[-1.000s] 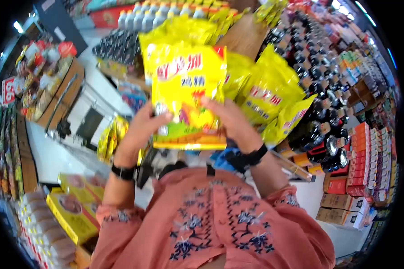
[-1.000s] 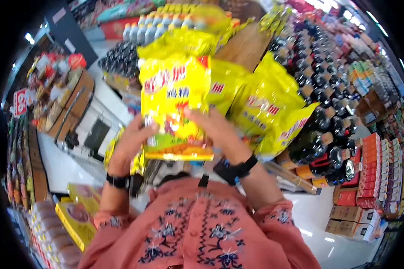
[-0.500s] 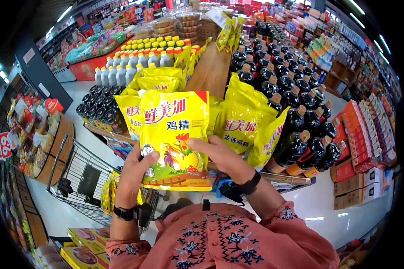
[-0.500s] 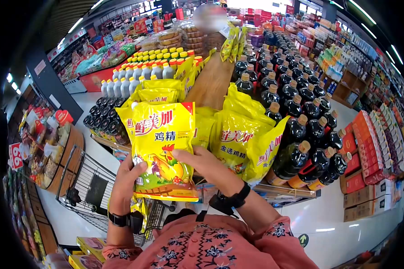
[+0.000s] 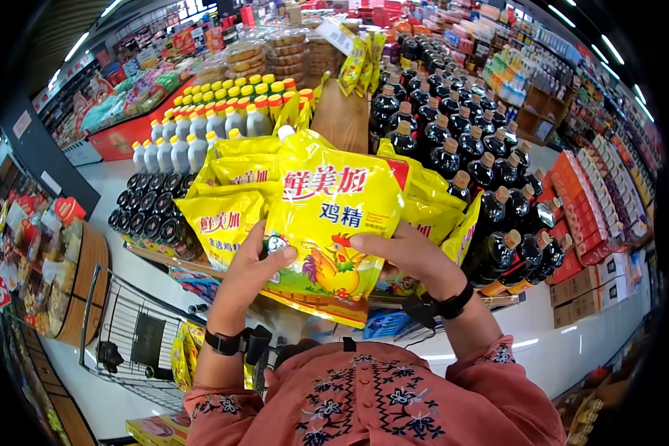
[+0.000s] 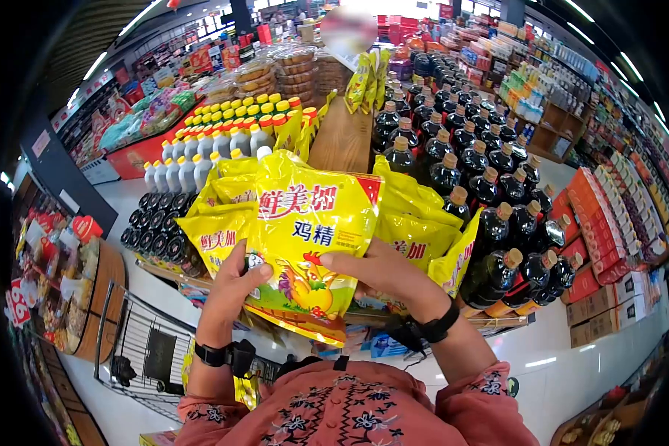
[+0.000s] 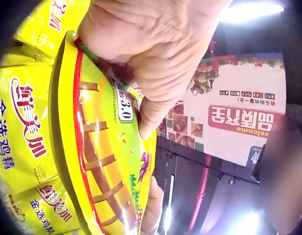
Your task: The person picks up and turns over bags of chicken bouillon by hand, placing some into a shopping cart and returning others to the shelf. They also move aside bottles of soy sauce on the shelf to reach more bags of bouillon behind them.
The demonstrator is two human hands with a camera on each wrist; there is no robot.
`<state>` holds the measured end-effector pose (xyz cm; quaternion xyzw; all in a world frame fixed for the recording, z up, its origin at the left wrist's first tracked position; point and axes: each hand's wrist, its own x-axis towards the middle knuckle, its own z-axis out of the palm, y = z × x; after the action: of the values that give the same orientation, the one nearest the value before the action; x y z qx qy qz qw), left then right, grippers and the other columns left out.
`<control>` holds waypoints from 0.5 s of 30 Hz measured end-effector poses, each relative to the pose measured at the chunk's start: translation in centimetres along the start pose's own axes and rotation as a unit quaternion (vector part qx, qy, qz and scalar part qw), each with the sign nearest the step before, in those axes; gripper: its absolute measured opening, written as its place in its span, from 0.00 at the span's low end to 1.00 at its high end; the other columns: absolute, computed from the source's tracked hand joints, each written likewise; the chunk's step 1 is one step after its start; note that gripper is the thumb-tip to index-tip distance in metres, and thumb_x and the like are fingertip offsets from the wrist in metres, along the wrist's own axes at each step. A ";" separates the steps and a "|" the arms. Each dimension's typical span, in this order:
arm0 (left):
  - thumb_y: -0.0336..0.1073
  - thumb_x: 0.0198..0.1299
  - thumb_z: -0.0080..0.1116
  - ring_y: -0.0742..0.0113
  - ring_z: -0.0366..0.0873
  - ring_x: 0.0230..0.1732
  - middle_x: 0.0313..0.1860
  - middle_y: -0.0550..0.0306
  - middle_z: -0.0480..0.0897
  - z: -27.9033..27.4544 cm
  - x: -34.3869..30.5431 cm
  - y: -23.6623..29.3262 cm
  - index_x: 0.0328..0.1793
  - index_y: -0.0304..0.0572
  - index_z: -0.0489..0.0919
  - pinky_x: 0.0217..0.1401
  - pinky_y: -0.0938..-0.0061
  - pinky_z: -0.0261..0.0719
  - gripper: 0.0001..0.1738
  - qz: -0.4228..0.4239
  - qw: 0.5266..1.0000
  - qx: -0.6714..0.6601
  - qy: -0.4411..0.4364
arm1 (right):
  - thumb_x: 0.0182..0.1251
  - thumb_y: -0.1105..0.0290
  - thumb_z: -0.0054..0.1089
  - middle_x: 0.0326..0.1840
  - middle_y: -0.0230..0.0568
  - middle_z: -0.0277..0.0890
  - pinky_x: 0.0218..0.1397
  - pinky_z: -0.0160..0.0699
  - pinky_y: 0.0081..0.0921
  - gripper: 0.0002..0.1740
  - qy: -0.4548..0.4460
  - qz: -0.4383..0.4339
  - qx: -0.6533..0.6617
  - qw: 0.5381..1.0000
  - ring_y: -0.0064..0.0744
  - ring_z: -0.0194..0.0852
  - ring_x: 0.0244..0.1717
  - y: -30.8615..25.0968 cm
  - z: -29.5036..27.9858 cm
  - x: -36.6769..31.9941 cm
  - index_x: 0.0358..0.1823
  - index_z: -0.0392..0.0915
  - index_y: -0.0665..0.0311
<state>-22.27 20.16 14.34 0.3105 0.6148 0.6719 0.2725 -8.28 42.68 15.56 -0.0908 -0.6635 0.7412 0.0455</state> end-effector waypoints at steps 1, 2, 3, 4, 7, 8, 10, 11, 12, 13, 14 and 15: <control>0.39 0.67 0.66 0.72 0.75 0.61 0.64 0.55 0.78 -0.4 1.0 -0.5 0.75 0.32 0.65 0.67 0.74 0.71 0.35 0.006 1.000 0.011 -0.008 | 0.71 0.54 0.64 0.42 0.31 0.84 0.26 0.74 0.16 0.26 0.013 0.021 -0.006 1.000 0.16 0.79 0.30 -0.3 -0.2 0.3 0.63 0.77 0.63; 0.40 0.68 0.65 0.72 0.75 0.61 0.64 0.54 0.78 -1.1 2.1 -1.0 0.75 0.32 0.65 0.67 0.75 0.71 0.35 0.011 1.000 0.022 -0.016 | 0.71 0.54 0.64 0.42 0.30 0.84 0.23 0.73 0.16 0.26 0.025 0.043 -0.011 0.999 0.16 0.78 0.27 -0.5 -0.4 0.7 0.62 0.77 0.63; 0.41 0.70 0.64 0.68 0.75 0.60 0.63 0.52 0.78 -1.9 3.3 -1.5 0.75 0.32 0.65 0.64 0.73 0.72 0.34 0.051 0.996 0.066 -0.022 | 0.72 0.54 0.63 0.43 0.31 0.84 0.20 0.72 0.16 0.26 0.037 0.021 -0.014 0.999 0.16 0.78 0.26 -0.8 -0.4 1.4 0.62 0.77 0.63; 0.42 0.70 0.63 0.67 0.76 0.60 0.63 0.52 0.77 -2.5 4.2 -1.6 0.75 0.33 0.65 0.64 0.73 0.73 0.34 0.065 0.996 0.063 -0.008 | 0.72 0.54 0.63 0.43 0.32 0.84 0.18 0.71 0.16 0.26 0.049 -0.001 -0.018 0.999 0.17 0.77 0.24 -1.5 0.0 2.1 0.62 0.77 0.63; 0.42 0.72 0.60 0.62 0.77 0.58 0.63 0.48 0.76 -4.8 6.6 -1.6 0.74 0.35 0.65 0.61 0.69 0.76 0.31 0.105 0.991 0.072 0.029 | 0.72 0.54 0.63 0.44 0.36 0.84 0.20 0.77 0.19 0.26 0.142 0.016 -0.073 0.987 0.21 0.79 0.25 -4.5 0.2 3.2 0.62 0.76 0.67; 0.41 0.72 0.60 0.63 0.77 0.58 0.63 0.47 0.76 -5.7 7.2 -1.7 0.75 0.35 0.65 0.61 0.69 0.76 0.31 0.106 0.991 0.071 0.032 | 0.73 0.55 0.61 0.45 0.37 0.84 0.21 0.78 0.19 0.26 0.162 -0.005 -0.077 0.984 0.22 0.80 0.28 -5.0 -0.3 4.0 0.62 0.76 0.67; 0.40 0.72 0.59 0.63 0.77 0.58 0.63 0.46 0.77 -7.4 7.8 -1.8 0.75 0.35 0.66 0.61 0.69 0.76 0.30 0.108 0.991 0.070 0.037 | 0.74 0.56 0.59 0.47 0.37 0.84 0.22 0.79 0.20 0.25 0.203 -0.046 -0.085 0.974 0.25 0.83 0.33 -6.3 -1.3 5.7 0.63 0.74 0.67; 0.38 0.71 0.60 0.64 0.77 0.58 0.62 0.45 0.78 -8.0 8.0 -1.6 0.74 0.36 0.66 0.62 0.69 0.76 0.29 0.099 0.991 0.083 0.045 | 0.75 0.56 0.59 0.47 0.38 0.84 0.22 0.79 0.20 0.25 0.215 -0.054 -0.092 0.971 0.25 0.83 0.33 -7.6 -1.7 6.7 0.63 0.74 0.67; 0.38 0.71 0.60 0.63 0.77 0.58 0.62 0.44 0.78 -8.6 8.3 -1.5 0.74 0.36 0.67 0.62 0.69 0.76 0.29 0.103 0.990 0.082 0.045 | 0.75 0.56 0.59 0.47 0.38 0.83 0.23 0.79 0.21 0.25 0.226 -0.061 -0.100 0.967 0.26 0.83 0.33 -8.8 -2.2 7.8 0.63 0.74 0.67; 0.37 0.71 0.60 0.63 0.77 0.58 0.62 0.44 0.78 -9.2 8.4 -1.6 0.74 0.36 0.67 0.62 0.69 0.76 0.29 0.105 0.990 0.081 0.045 | 0.75 0.56 0.59 0.47 0.38 0.83 0.24 0.80 0.21 0.25 0.231 -0.085 -0.143 0.959 0.27 0.83 0.34 -9.8 -3.1 9.3 0.63 0.74 0.68; 0.37 0.71 0.60 0.63 0.77 0.58 0.62 0.44 0.78 -9.8 8.6 -1.6 0.74 0.36 0.67 0.62 0.69 0.76 0.28 0.108 0.990 0.079 0.046 | 0.75 0.56 0.59 0.44 0.44 0.84 0.26 0.84 0.24 0.25 0.247 -0.133 -0.139 0.950 0.32 0.82 0.22 -11.2 -2.9 10.8 0.60 0.76 0.72; 0.36 0.71 0.59 0.64 0.77 0.57 0.61 0.45 0.79 -10.2 8.7 -1.5 0.73 0.36 0.68 0.62 0.70 0.75 0.27 0.105 0.991 0.069 0.048 | 0.75 0.57 0.58 0.43 0.46 0.84 0.27 0.86 0.25 0.25 0.252 -0.113 -0.161 0.948 0.33 0.83 0.24 -12.1 -4.2 12.5 0.58 0.76 0.74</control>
<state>-35.69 20.17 13.03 0.3589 0.6356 0.6672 0.1485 -20.36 50.53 26.19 -0.2049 -0.7467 0.5678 0.2794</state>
